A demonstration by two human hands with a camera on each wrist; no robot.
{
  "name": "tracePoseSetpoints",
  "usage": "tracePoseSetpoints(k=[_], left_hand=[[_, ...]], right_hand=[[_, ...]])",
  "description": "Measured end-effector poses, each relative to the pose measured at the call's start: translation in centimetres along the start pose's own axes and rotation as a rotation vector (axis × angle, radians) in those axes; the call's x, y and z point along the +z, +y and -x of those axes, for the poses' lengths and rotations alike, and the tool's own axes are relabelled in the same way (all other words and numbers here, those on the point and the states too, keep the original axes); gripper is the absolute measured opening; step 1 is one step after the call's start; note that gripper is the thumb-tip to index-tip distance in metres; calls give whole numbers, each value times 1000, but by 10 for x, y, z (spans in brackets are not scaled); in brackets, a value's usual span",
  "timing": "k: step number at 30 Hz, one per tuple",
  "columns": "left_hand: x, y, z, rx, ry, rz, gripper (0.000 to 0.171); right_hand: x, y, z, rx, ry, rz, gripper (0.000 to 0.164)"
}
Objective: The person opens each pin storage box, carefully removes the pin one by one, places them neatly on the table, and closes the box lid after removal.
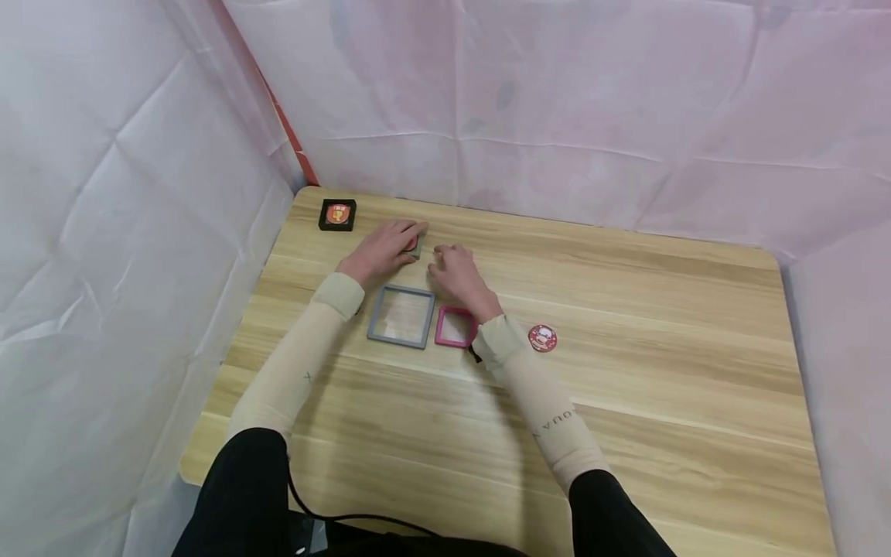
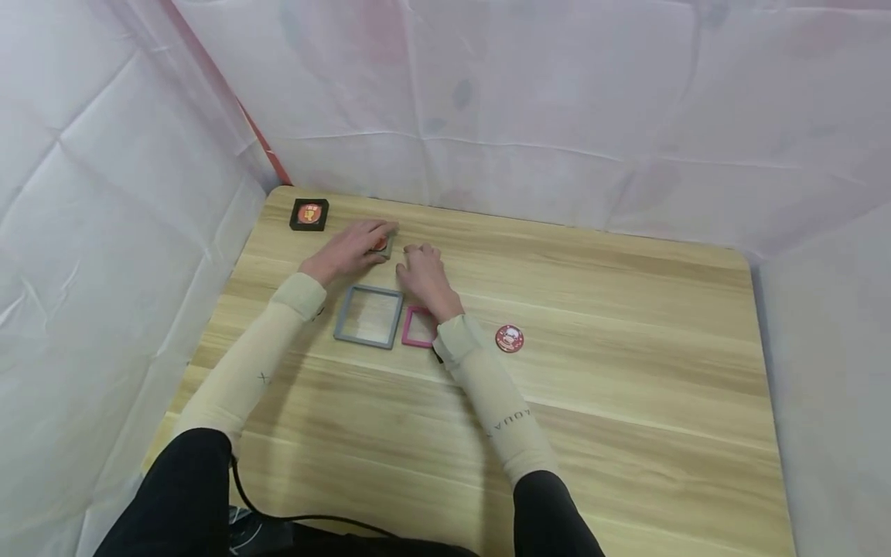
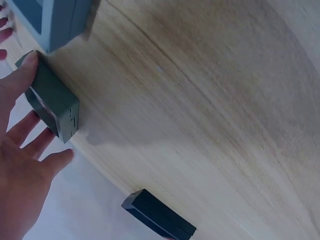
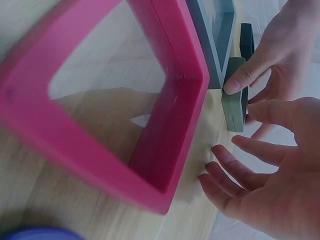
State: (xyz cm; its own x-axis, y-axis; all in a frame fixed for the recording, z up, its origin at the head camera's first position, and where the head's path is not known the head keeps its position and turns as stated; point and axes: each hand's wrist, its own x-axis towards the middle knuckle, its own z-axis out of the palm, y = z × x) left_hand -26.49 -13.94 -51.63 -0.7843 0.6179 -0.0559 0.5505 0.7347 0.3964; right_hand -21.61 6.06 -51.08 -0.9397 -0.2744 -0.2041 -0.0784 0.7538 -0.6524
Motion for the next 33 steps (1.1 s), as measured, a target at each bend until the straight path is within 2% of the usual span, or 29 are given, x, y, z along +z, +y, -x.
tracePoseSetpoints(k=[7,10,14,20,28,33], left_hand=[[1,10,0,-38,-61,77,70],[1,13,-1,-47,-88,72,71],[2,16,0,-54,-91,58,73],[2,21,5,-45,-52,54,76],[-1,34,16,25,5,50,76],[-6,44,23,45,32,41,76]], right_hand=[[3,-3,-6,8,-4,80,45],[5,-4,-7,38,-24,99,47],[6,-5,-7,65,-34,71,48],[4,-4,-5,62,-36,-1,47],[-5,1,4,-11,4,-99,38],[-12,4,10,23,7,-206,35]])
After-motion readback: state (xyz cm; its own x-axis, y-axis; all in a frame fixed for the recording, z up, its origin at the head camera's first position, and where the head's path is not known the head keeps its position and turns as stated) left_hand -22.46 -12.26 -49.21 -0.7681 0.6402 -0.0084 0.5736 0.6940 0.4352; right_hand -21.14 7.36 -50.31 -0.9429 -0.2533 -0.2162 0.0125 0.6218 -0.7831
